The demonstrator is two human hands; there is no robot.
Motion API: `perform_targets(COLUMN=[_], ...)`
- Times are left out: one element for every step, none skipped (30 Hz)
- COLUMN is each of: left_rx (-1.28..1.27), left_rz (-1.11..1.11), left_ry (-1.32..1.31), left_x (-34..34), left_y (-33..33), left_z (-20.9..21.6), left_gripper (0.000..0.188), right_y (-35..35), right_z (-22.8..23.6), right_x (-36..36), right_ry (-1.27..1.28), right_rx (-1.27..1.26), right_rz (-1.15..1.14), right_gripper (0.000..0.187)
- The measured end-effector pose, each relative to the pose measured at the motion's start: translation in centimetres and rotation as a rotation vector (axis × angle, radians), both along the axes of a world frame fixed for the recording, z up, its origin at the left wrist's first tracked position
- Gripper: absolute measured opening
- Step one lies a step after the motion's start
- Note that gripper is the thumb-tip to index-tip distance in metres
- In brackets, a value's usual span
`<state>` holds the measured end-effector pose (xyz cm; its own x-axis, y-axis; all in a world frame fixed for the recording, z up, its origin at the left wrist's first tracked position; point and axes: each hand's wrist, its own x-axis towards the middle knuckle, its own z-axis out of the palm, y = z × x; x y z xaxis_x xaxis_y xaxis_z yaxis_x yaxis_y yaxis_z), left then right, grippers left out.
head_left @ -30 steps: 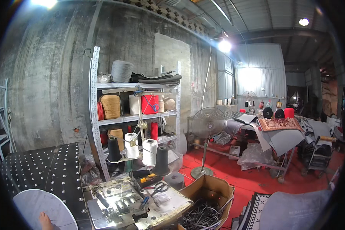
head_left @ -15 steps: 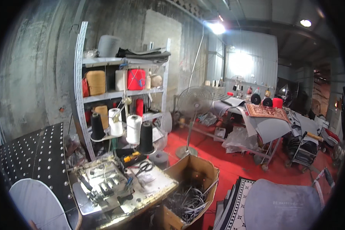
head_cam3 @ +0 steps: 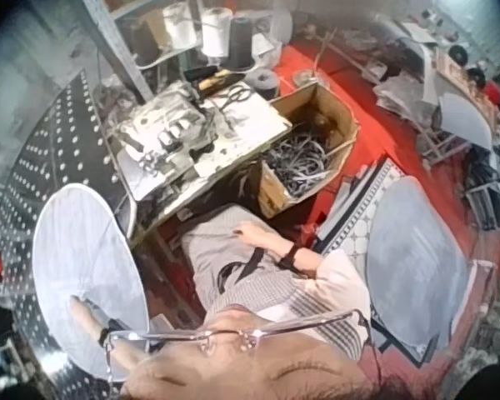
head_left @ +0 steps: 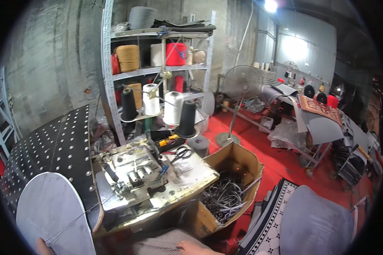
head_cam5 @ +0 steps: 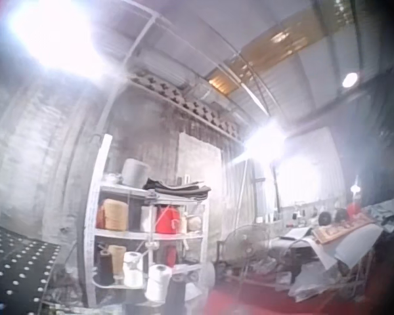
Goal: The recorder retrieves a spool of grey thread from a shelf and threads an overlock industrial sewing machine.
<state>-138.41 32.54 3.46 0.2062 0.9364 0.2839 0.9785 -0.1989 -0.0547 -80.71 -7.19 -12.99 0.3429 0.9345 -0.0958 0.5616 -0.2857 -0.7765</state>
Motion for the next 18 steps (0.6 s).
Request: perform_targets(left_rx=[0.022, 0.04, 0.057, 0.075, 0.091, 0.104, 0.119, 0.135, 0.15, 0.164, 0.175, 0.188, 0.204, 0.237, 0.285, 0.332, 0.378, 0.353], left_rz=[0.013, 0.042, 0.076, 0.108, 0.138, 0.166, 0.19, 0.211, 0.23, 0.244, 0.255, 0.271, 0.275, 0.268, 0.226, 0.185, 0.143, 0.164], left_ry=[-0.041, -0.053, -0.07, -0.09, -0.102, -0.12, -0.136, -0.148, -0.155, -0.164, -0.164, -0.171, -0.173, -0.164, -0.153, -0.141, -0.129, -0.135], left_x=[-1.3, -2.3, -3.3, -4.5, -5.6, -6.9, -8.0, -9.2, -10.3, -11.2, -11.9, -12.5, -13.1, -13.3, -13.7, -13.9, -14.2, -14.4], left_y=[0.0, 0.2, 0.5, 0.7, 1.1, 1.2, 1.5, 1.6, 1.6, 1.6, 1.7, 1.6, 1.5, 1.4, 1.0, 0.7, 0.3, 0.0], left_z=[-0.5, -1.2, -2.0, -2.7, -3.3, -3.9, -4.5, -5.0, -5.4, -5.7, -6.1, -6.3, -6.3, -6.6, -6.7, -6.7, -6.9, -6.8], left_gripper=[0.031, 0.028, 0.025, 0.023, 0.02, 0.018, 0.015, 0.012, 0.01, 0.007, 0.005, 0.002, 0.002, 0.004, 0.004, 0.006, 0.007, 0.006], right_y=[0.0, 0.1, 0.1, 0.1, 0.1, 0.1, 0.1, 0.1, 0.1, 0.3, 0.4, 0.5, 0.5, 0.5, 0.4, 0.2, 0.1, 0.1], right_z=[0.3, 0.6, 0.9, 1.2, 1.4, 1.4, 1.3, 1.1, 0.7, 0.1, -0.5, -1.0, -1.5, -1.9, -2.1, -2.2, -2.2, -2.1], right_x=[0.0, 0.0, 0.1, 0.1, 0.2, 0.3, 0.3, 0.3, 0.3, 0.2, 0.2, 0.2, 0.3, 0.4, 0.6, 0.9, 1.1, 1.2], right_ry=[0.022, 0.009, 0.002, -0.007, -0.016, -0.012, -0.006, 0.0, 0.001, 0.003, 0.006, -0.033, -0.071, -0.109, -0.108, -0.108, -0.108, -0.065], right_rx=[0.015, -0.001, -0.007, -0.014, -0.022, -0.058, -0.095, -0.131, -0.072, -0.013, 0.047, 0.06, 0.073, 0.086, 0.046, 0.005, -0.036, -0.148], right_rz=[-0.006, -0.015, -0.006, 0.001, 0.006, 0.014, 0.022, 0.03, 0.034, 0.038, 0.041, 0.057, 0.072, 0.086, 0.119, 0.151, 0.184, 0.177], right_gripper=[0.024, 0.023, 0.023, 0.022, 0.022, 0.022, 0.022, 0.022, 0.021, 0.021, 0.02, 0.018, 0.017, 0.015, 0.02, 0.025, 0.03, 0.038])
